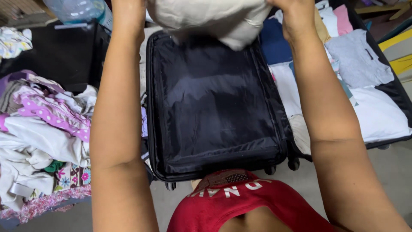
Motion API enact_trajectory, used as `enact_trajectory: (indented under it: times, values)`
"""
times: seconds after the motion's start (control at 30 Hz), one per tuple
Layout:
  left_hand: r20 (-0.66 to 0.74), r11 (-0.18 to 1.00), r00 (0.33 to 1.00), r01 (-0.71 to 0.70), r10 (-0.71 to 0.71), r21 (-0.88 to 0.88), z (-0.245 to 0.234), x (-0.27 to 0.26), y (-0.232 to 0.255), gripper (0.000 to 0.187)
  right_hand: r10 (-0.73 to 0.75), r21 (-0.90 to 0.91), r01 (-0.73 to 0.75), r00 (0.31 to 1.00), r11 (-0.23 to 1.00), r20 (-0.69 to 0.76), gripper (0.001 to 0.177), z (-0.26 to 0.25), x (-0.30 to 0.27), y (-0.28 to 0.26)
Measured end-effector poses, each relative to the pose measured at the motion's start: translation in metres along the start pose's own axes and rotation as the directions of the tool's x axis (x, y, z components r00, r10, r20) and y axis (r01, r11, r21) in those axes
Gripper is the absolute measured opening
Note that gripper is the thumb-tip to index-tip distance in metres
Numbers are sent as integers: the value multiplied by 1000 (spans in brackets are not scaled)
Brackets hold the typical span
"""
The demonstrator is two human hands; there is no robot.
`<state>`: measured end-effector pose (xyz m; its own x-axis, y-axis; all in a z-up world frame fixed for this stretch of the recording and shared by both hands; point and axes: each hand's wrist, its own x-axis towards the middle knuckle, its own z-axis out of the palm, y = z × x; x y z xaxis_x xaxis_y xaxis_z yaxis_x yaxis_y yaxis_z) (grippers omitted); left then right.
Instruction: The person is folding clothes and neatly placing them into a black suitcase.
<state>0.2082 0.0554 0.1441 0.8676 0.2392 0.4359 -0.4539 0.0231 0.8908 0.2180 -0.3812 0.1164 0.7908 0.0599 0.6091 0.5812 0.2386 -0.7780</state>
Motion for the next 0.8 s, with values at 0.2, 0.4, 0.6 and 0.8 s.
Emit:
enact_trajectory:
  times: [0.2,0.4,0.6,0.8]
  values:
    - [405,594,888,-449,216,667,-34,-143,-45,42,258,-479,-177,960,860,109,22,26,-124,5]
    - [94,782,887,344,-452,520,-62,-324,-195,34,770,-445,-669,633,595,78,28,10,-305,124]
    - [-95,819,879,470,-467,328,-26,-317,-104,59,754,-245,-734,656,634,-14,55,46,-287,83]
    - [119,818,934,228,-337,529,-36,-332,-56,48,484,-539,-327,857,776,178,61,64,-282,-3]
